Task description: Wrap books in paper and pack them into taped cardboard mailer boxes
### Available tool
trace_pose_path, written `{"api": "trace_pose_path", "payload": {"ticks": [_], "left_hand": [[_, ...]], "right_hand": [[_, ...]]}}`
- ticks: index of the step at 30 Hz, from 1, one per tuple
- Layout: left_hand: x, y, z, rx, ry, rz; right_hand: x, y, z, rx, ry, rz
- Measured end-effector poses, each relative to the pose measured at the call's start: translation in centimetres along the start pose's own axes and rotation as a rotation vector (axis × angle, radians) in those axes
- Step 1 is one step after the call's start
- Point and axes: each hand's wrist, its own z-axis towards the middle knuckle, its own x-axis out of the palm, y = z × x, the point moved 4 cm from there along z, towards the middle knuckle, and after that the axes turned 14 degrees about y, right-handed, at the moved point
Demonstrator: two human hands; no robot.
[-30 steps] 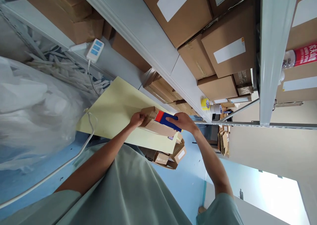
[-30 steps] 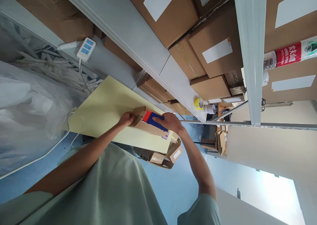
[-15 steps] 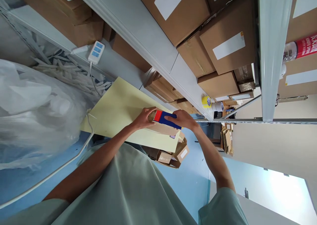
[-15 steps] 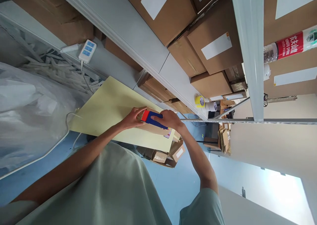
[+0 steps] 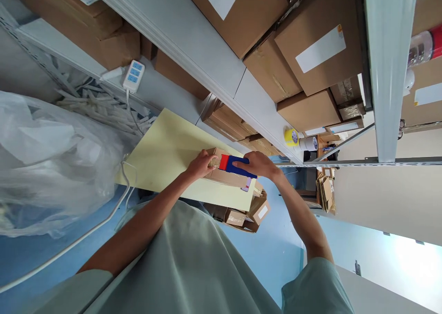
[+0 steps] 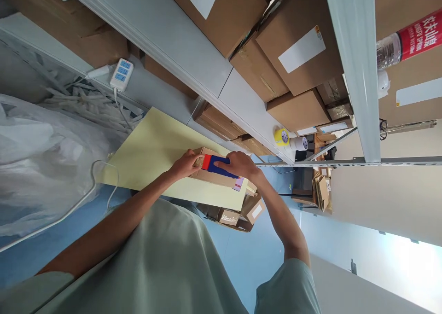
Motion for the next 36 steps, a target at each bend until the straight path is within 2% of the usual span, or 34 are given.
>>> {"api": "trace_pose_path", "payload": {"ticks": [6, 13, 18, 23, 27, 33, 36], "left_hand": [[-0.5, 0.5, 0.0, -0.009, 0.046, -0.025], [-1.2, 0.9, -0.2, -0.045, 0.093, 0.005], [-1.2, 0.8, -0.8, -0.119, 0.106, -0.004], [-1.1, 0.1, -1.6, -0.174, 0.078, 0.041], [0.8, -1.0, -2.1, -0.295, -0.042, 0.096], [5.8, -3.3, -0.7, -0.530, -0.320, 0.272], [6.8, -4.1, -0.1, -0.627, -0.452, 0.360]], "right_hand": [[3.5, -4.6, 0.9, 0.001, 0.038, 0.083], [8.9, -9.3, 5.6, -0.078, 0.089, 0.232], [11.4, -10.5, 9.2, -0.138, 0.100, 0.256], [12.3, -10.7, 10.5, -0.159, 0.069, 0.277], [12.6, -10.8, 10.9, -0.194, 0.058, 0.263], [13.1, -10.9, 12.0, -0.266, 0.016, 0.274], [13.4, -10.8, 12.3, -0.297, 0.002, 0.261]]}}
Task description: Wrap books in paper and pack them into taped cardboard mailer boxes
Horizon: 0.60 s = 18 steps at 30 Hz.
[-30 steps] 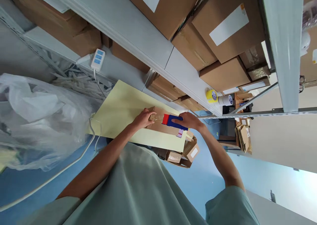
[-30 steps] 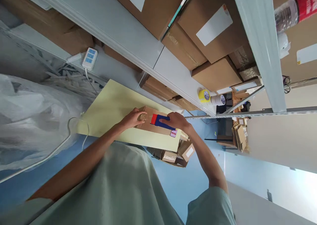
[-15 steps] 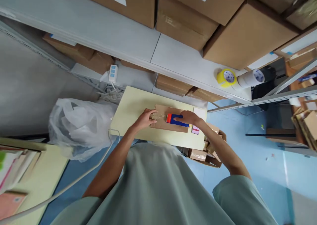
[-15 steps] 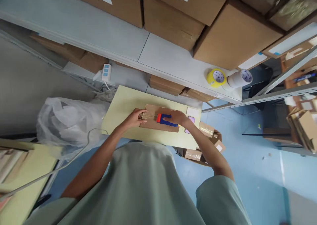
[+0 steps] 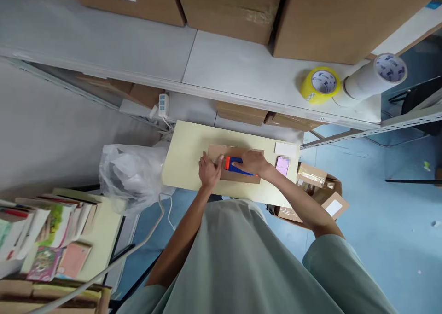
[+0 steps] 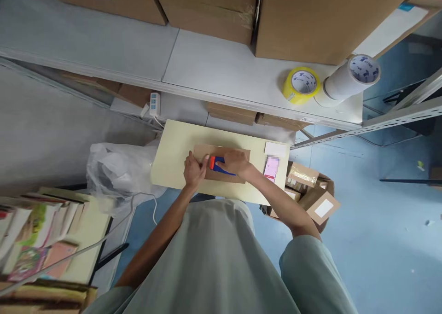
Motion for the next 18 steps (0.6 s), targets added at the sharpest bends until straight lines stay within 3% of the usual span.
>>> {"api": "trace_pose_path", "payload": {"ticks": [6, 9, 12, 16, 18], "left_hand": [[-0.3, -0.4, -0.2, -0.029, -0.071, 0.098], [-0.4, -0.2, -0.2, -0.026, -0.093, 0.104], [-0.4, -0.2, -0.1, -0.045, -0.105, 0.109], [-0.3, -0.2, 0.1, -0.053, -0.119, 0.107], [-0.2, -0.3, 0.2, -0.049, -0.114, 0.110]], "right_hand": [[0.0, 0.3, -0.5, -0.055, 0.008, 0.031], [-0.2, -1.3, -2.1, -0.058, 0.017, 0.046], [-0.2, -6.0, -5.3, -0.006, 0.030, 0.071], [0.6, -14.1, -10.0, 0.044, 0.170, 0.168], [1.2, -16.8, -11.2, 0.030, 0.216, 0.239]]}}
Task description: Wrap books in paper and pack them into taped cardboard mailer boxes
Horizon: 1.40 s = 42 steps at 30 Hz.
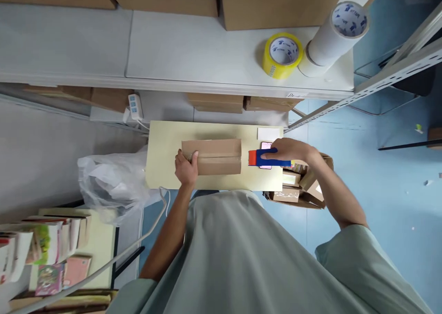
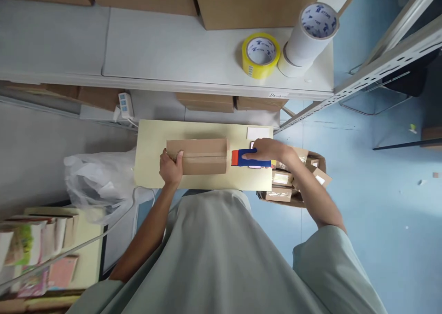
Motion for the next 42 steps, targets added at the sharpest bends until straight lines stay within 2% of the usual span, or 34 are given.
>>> {"api": "trace_pose_path", "payload": {"ticks": [3, 9, 18, 23, 25, 28, 31, 35, 42], "left_hand": [[0.0, -0.2, 0.0, 0.004, 0.012, 0.014], [-0.2, -0.4, 0.0, -0.009, 0.026, 0.045], [-0.5, -0.7, 0.2, -0.019, 0.049, 0.071], [-0.5, -0.8, 0.2, -0.026, 0.054, 0.089], [-0.4, -1.0, 0.2, -0.022, 0.058, 0.094], [-0.3, -1.2, 0.1, -0.013, 0.055, 0.085], [-0.2, -1.3, 0.0, -0.008, 0.046, 0.070], [-0.1, -1.3, 0.1, 0.002, 0.032, 0.051], [-0.1, -1.4, 0.0, -0.016, 0.046, 0.067]], "right_hand": [[0.2, -1.7, 0.5, -0.010, 0.001, 0.041], [0.4, -1.7, 3.4, 0.032, -0.001, 0.014], [1.4, -2.6, 4.7, 0.023, -0.013, 0.012], [1.5, -4.0, 3.5, -0.063, -0.039, 0.089], [1.7, -4.8, 3.2, -0.123, -0.004, 0.128], [2.0, -5.9, 3.6, -0.205, 0.071, 0.181], [2.1, -6.4, 4.3, -0.199, 0.076, 0.175], [2.3, -5.4, 4.6, -0.110, 0.017, 0.116], [3.7, -1.8, 5.3, 0.072, -0.071, -0.019]]}}
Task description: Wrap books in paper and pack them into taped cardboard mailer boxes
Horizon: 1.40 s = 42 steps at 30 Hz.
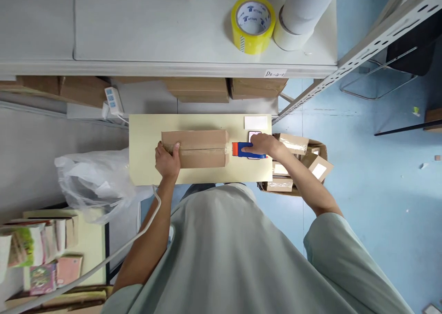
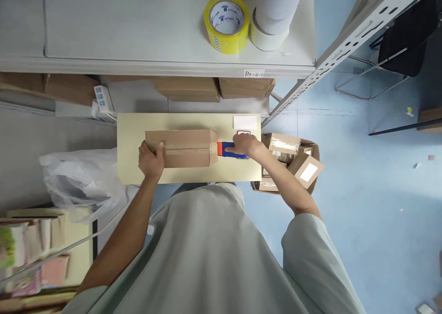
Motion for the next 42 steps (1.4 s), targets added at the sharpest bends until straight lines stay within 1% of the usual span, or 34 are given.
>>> {"api": "trace_pose_path", "payload": {"ticks": [7, 13, 16, 19, 21, 22, 24, 27, 29, 31, 34, 37, 39, 42], "left_hand": [[0.1, 0.0, -0.2, 0.001, 0.000, -0.029], [0.4, 0.2, 0.1, 0.049, -0.015, -0.068], [0.5, 0.5, 0.2, 0.078, 0.004, -0.094], [0.5, 1.2, 0.5, 0.118, 0.043, -0.147], [0.5, 2.0, 0.9, 0.124, 0.078, -0.189], [0.5, 2.4, 1.1, 0.121, 0.098, -0.207], [0.4, 3.2, 1.6, 0.128, 0.140, -0.231], [0.1, 3.8, 2.3, 0.199, 0.198, -0.265], [-0.3, 4.1, 2.5, 0.242, 0.233, -0.306], [-0.9, 4.6, 2.5, 0.264, 0.234, -0.353], [-2.3, 6.1, 2.1, 0.331, 0.164, -0.440], [-3.4, 8.7, 1.8, 0.406, 0.109, -0.491], [-3.8, 11.1, 1.7, 0.376, 0.103, -0.494], [-3.9, 14.6, 1.5, 0.286, 0.118, -0.525]], "right_hand": [[2.0, 2.7, 0.6, 0.080, -0.104, -0.025], [4.8, 6.1, 2.3, 0.125, -0.322, -0.001], [6.6, 7.1, 3.3, 0.214, -0.380, 0.081], [7.8, 6.5, 3.2, 0.344, -0.452, 0.249], [8.1, 5.7, 2.6, 0.391, -0.521, 0.370], [8.0, 5.4, 2.2, 0.389, -0.548, 0.429], [7.7, 5.5, 1.9, 0.334, -0.581, 0.532], [7.0, 7.2, 2.0, 0.267, -0.610, 0.597], [6.6, 8.6, 2.2, 0.295, -0.635, 0.579], [6.6, 9.9, 2.3, 0.340, -0.674, 0.571], [7.0, 11.7, 2.5, 0.314, -0.799, 0.646], [8.3, 13.8, 3.2, 0.211, -0.927, 0.761], [9.5, 15.5, 4.0, 0.168, -0.942, 0.825], [11.7, 18.3, 5.1, 0.186, -0.865, 0.854]]}}
